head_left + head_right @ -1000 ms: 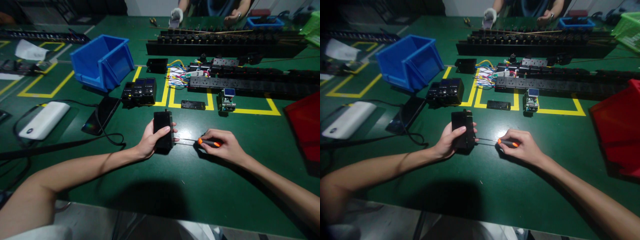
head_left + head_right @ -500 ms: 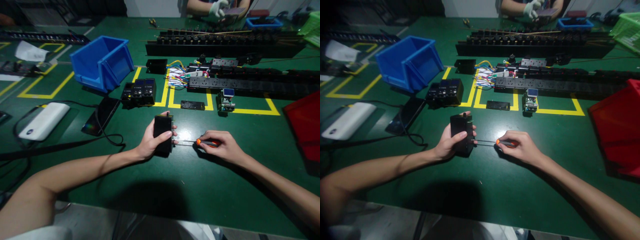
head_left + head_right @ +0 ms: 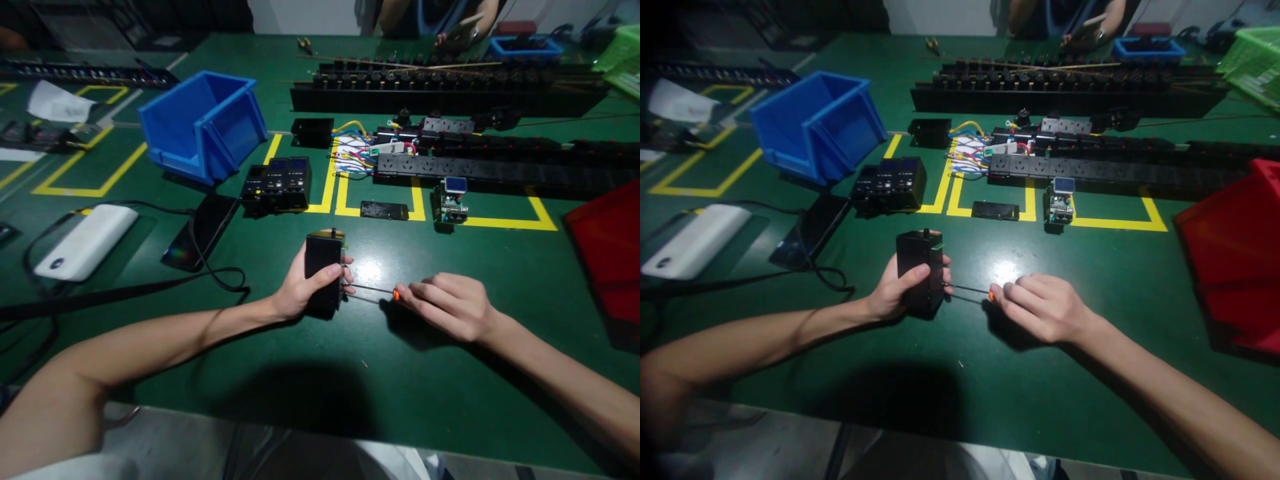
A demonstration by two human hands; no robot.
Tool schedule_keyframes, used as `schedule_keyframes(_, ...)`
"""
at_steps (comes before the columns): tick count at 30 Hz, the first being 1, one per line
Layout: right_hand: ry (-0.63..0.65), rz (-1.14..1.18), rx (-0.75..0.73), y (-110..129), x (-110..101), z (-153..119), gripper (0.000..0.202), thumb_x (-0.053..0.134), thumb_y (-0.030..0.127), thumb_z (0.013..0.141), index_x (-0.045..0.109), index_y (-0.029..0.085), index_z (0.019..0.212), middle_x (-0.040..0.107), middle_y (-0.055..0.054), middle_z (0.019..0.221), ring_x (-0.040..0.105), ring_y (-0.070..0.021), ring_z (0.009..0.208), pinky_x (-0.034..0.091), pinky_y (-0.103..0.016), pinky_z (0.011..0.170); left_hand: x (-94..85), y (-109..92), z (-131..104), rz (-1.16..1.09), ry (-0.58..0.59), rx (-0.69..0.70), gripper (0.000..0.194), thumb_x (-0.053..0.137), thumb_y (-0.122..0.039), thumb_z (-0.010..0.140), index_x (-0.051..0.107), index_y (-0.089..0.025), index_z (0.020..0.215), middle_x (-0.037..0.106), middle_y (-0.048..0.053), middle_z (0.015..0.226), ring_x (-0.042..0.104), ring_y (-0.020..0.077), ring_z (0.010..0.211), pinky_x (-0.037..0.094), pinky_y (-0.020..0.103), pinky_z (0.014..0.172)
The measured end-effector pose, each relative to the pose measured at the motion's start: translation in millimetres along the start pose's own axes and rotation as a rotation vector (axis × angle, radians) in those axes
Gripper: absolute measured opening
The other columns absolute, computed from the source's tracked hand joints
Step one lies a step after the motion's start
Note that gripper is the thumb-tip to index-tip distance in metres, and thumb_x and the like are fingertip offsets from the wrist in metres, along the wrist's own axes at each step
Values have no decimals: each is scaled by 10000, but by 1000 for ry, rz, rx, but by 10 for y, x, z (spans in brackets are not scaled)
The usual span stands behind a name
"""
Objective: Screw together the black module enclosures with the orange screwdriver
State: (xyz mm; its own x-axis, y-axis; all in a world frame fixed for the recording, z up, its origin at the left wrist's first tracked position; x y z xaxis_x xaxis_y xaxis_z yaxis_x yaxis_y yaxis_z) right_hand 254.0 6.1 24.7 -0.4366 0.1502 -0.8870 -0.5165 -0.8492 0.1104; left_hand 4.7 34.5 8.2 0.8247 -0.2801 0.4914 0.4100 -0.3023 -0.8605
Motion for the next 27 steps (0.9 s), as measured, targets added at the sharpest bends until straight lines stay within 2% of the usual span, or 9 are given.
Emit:
schedule_keyframes(4,-114,236,185,9,-70,103,116,714,217,880,755,257,981,749,-56,845,637,-192,705,496,-340,600,8,-24,10,1,-57,-9,536,811,-357,755,466,-153,1111,666,80,967,699,192,780,640,386,685)
schedule_keyframes(6,-151,499,382,0,-94,173,54,720,251,876,769,240,897,747,-67,893,673,-205,798,539,-352,694,4,-31,14,2,-77,9,536,809,-353,757,463,-158,1116,670,80,979,699,191,785,644,390,688)
schedule_keyframes(9,-209,922,732,-32,-75,202,223,636,298,926,768,212,768,750,-73,907,696,-209,840,561,-339,741,-6,-26,18,4,-80,27,531,806,-340,764,455,-165,1122,667,84,1012,699,187,803,652,391,703)
schedule_keyframes(12,-301,1321,1028,-57,-12,173,302,582,364,931,772,183,781,762,-100,959,707,-217,803,572,-311,629,-14,-13,8,11,-60,30,510,794,-333,779,451,-165,1117,656,90,1037,698,185,821,656,388,721)
schedule_keyframes(14,-271,1489,1142,-48,28,171,318,565,385,935,777,170,834,761,-124,1033,711,-212,796,549,-270,533,-15,-8,-9,23,-39,41,508,789,-325,784,447,-166,1124,648,92,1045,697,187,835,657,389,732)
schedule_keyframes(20,2,1521,1142,11,41,217,251,615,365,931,752,161,985,734,-152,1189,743,-245,937,542,-216,489,12,-6,-68,64,51,89,603,780,-282,790,398,-237,1254,642,60,1038,693,195,876,650,405,766)
schedule_keyframes(23,150,1528,1111,39,60,204,297,639,411,922,723,133,986,779,-159,981,725,-174,606,437,-191,368,12,-2,-73,65,54,100,592,773,-288,796,394,-240,1248,635,59,1034,691,192,868,650,397,754)
schedule_keyframes(25,239,1472,1074,50,74,188,326,654,439,916,713,130,1002,771,-104,778,576,-96,379,343,-183,315,6,2,-66,60,54,101,594,771,-288,798,387,-237,1248,632,59,1031,690,190,864,652,397,750)
schedule_keyframes(27,256,1320,1009,42,69,177,324,662,441,913,719,140,1018,720,-34,637,460,-63,309,283,-187,295,-1,1,-55,52,54,108,595,771,-284,799,384,-229,1247,633,61,1031,690,186,861,653,394,750)
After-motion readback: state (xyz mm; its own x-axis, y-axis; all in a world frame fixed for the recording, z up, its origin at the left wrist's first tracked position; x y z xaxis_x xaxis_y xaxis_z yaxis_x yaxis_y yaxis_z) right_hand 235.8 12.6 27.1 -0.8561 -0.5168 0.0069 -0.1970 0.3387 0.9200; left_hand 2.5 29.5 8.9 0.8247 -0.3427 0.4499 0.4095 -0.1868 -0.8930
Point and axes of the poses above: each hand's wrist, its own z-axis towards the middle knuckle, its own x-axis out of the palm, y = z × x, the point moved 3 cm from there along z, towards the middle knuckle
